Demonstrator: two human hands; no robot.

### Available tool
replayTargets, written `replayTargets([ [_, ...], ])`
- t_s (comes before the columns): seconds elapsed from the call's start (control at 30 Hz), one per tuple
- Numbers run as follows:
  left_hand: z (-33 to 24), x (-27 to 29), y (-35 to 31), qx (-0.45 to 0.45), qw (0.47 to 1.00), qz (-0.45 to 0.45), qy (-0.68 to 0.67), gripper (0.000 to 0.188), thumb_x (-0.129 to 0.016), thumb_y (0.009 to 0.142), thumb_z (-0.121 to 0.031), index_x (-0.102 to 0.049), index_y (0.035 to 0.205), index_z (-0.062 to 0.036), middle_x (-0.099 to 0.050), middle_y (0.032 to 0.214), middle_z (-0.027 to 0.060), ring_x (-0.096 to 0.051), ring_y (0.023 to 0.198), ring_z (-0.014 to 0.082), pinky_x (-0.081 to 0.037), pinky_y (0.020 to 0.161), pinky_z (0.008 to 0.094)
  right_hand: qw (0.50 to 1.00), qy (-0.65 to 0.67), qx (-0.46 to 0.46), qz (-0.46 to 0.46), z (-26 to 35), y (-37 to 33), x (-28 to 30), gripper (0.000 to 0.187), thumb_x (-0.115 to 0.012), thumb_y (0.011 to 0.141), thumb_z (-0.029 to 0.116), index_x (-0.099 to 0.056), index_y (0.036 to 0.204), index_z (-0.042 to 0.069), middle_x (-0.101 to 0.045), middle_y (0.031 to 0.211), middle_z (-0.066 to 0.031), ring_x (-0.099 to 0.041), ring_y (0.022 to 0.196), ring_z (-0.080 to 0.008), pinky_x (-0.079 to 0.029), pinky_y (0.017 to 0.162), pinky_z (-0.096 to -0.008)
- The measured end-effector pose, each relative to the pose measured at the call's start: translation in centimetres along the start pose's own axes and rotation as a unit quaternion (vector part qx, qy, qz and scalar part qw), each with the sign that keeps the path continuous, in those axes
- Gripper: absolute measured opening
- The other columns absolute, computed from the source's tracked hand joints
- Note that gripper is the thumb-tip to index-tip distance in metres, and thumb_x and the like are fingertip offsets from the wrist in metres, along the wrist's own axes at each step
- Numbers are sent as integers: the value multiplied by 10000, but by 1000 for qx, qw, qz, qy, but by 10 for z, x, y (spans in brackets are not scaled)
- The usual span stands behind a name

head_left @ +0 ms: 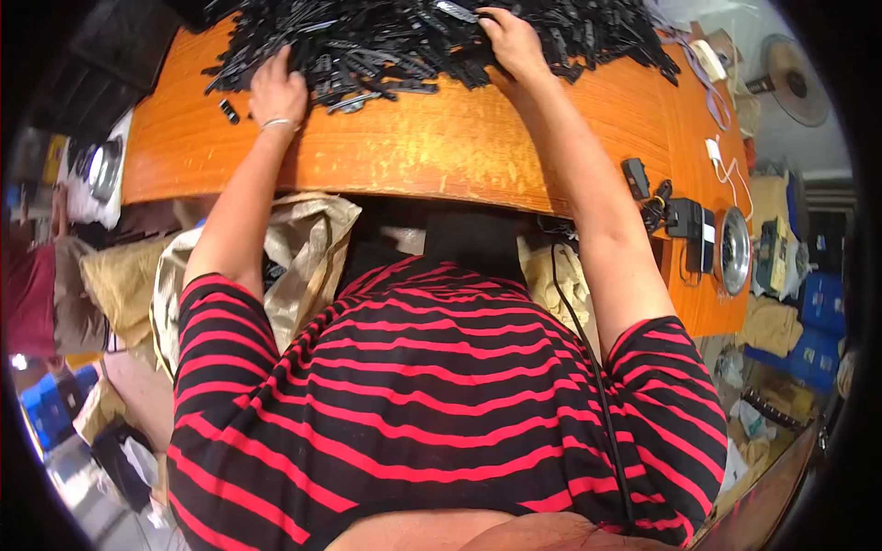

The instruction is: Manually assembling small black hardware components and placing the finished units into a bag.

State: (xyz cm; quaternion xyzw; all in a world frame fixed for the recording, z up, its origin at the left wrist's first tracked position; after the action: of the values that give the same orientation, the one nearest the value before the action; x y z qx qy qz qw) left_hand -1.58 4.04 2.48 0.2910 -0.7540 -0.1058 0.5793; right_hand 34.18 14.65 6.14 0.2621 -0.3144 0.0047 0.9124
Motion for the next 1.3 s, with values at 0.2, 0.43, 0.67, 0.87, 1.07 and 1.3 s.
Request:
replayTargets([
  [0.2,-23,19,-26,6,994,-79,-68,519,-565,808,-254,-498,1317,-177,-559,1251,135,-485,1189,333,-370,1018,443,991,-66,107,-43,41,-36,17,293,-596,905,247,-640,1140,78,-657,1090,-133,-636,987,-259,-489,828,-366],
  [0.43,-66,63,-61,-102,976,-142,-130,370,-636,779,-131,-604,1148,-132,-616,1125,85,-561,1050,287,-421,914,402,990,58,74,101,113,-119,-16,200,-691,836,181,-650,985,54,-688,803,-100,-666,709,-159,-517,616,-286],
  [0.67,-93,59,-87,-153,986,-35,-59,104,-700,760,-180,-686,859,-151,-586,859,22,-559,872,240,-445,719,370,976,23,165,138,137,-147,-62,147,-682,800,214,-645,830,76,-636,788,-94,-608,792,-293,-492,696,-403],
  [0.87,-95,54,-91,-168,985,-14,-43,80,-702,756,-169,-675,812,-119,-567,823,50,-560,834,244,-468,693,379,978,-64,177,84,131,-143,-67,128,-680,811,217,-689,821,90,-618,840,-51,-573,852,-261,-484,732,-370],
  [1.07,-101,59,-99,-162,985,-3,-62,88,-700,779,-159,-663,813,-86,-555,815,53,-564,802,253,-484,683,363,987,-33,149,44,129,-139,-47,110,-675,818,190,-689,844,84,-622,847,-54,-576,831,-259,-483,722,-367],
  [1.3,-112,61,-106,-170,982,26,-82,146,-688,797,-191,-620,802,-62,-577,812,79,-579,811,273,-486,686,382,985,-25,167,16,134,-140,-28,75,-668,812,135,-672,830,63,-624,843,-66,-573,808,-264,-480,713,-366],
])
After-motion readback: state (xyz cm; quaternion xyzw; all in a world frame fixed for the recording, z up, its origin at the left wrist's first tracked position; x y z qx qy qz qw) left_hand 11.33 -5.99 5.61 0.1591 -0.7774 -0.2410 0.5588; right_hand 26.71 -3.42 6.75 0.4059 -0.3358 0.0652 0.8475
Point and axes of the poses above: each hand's wrist, its own y-axis towards the middle knuckle, its own x-axis out of the back of the hand, z = x × y, the point moved 5 cm from there along y, towards the middle knuckle
